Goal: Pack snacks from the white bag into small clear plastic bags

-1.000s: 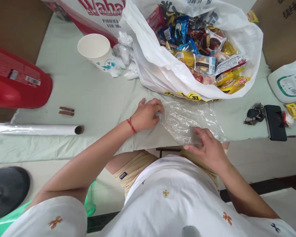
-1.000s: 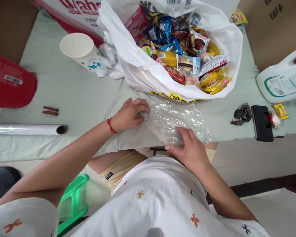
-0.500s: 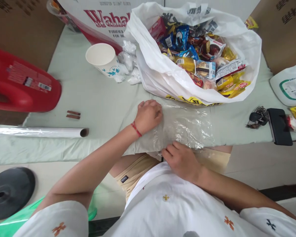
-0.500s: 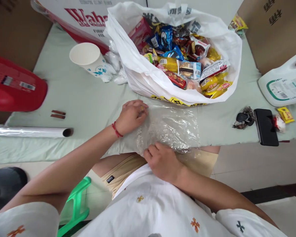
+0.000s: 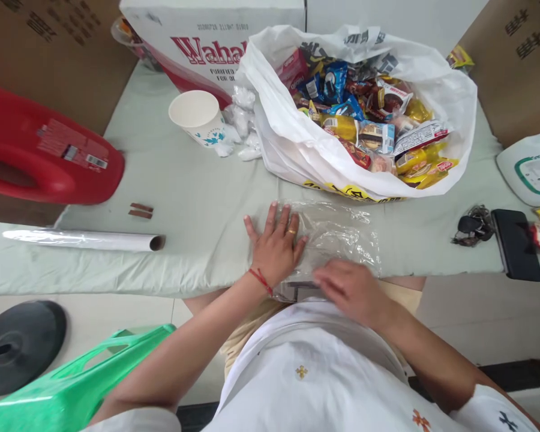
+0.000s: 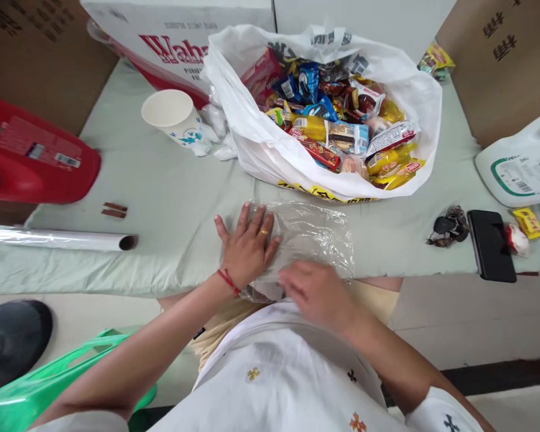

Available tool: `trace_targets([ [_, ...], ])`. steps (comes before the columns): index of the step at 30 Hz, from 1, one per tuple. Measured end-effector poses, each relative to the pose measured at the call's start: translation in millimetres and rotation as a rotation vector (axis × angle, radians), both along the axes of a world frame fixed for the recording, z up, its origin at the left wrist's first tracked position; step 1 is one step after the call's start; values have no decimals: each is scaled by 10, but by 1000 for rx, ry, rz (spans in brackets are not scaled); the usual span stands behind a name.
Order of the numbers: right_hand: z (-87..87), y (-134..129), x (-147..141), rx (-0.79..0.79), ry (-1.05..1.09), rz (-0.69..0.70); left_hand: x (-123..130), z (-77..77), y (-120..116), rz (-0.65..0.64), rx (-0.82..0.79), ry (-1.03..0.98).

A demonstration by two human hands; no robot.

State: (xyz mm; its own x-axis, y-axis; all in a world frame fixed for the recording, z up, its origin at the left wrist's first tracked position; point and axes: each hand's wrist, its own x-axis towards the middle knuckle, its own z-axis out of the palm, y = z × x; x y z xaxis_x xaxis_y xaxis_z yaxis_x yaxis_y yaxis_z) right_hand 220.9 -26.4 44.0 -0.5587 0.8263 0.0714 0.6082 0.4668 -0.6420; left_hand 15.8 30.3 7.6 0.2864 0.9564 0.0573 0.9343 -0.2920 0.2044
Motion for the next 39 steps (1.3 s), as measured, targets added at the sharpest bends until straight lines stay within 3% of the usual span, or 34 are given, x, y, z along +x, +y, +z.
trace_targets([
  [2, -27, 153, 320, 104, 19, -314, -53, -38, -93, 34, -18, 12],
  [4, -132, 295, 584, 168, -47, -448, -87, -39, -145, 57, -55, 36],
  [7, -322, 476, 801, 145, -160, -453, -92, -3, -152, 74, -121, 75],
  [10, -399, 654, 886, 99, -146, -450, -67, 32, -130, 102, -158, 97],
  [17, -247, 937, 1041, -22, 9, -529, -60, 50, -164, 115, -158, 85],
  [21, -231, 847, 1021, -34, -37, -320, -69, 51, -195, 125, -159, 99],
  [23, -248, 808, 1011, -48, -54, -287, -69, 52, -198, 125, -161, 105],
  [28, -271, 905, 1068, -136, 17, -333, -71, 36, -200, 117, -160, 117],
  [31, -285, 1031, 1114, -201, 31, -432, -70, 21, -206, 119, -151, 114],
  [34, -338, 1138, 1100, -155, 28, -535, -62, 19, -201, 133, -151, 112],
  [39, -511, 1257, 998, 99, -108, -630, -47, 30, -147, 149, -154, 111],
])
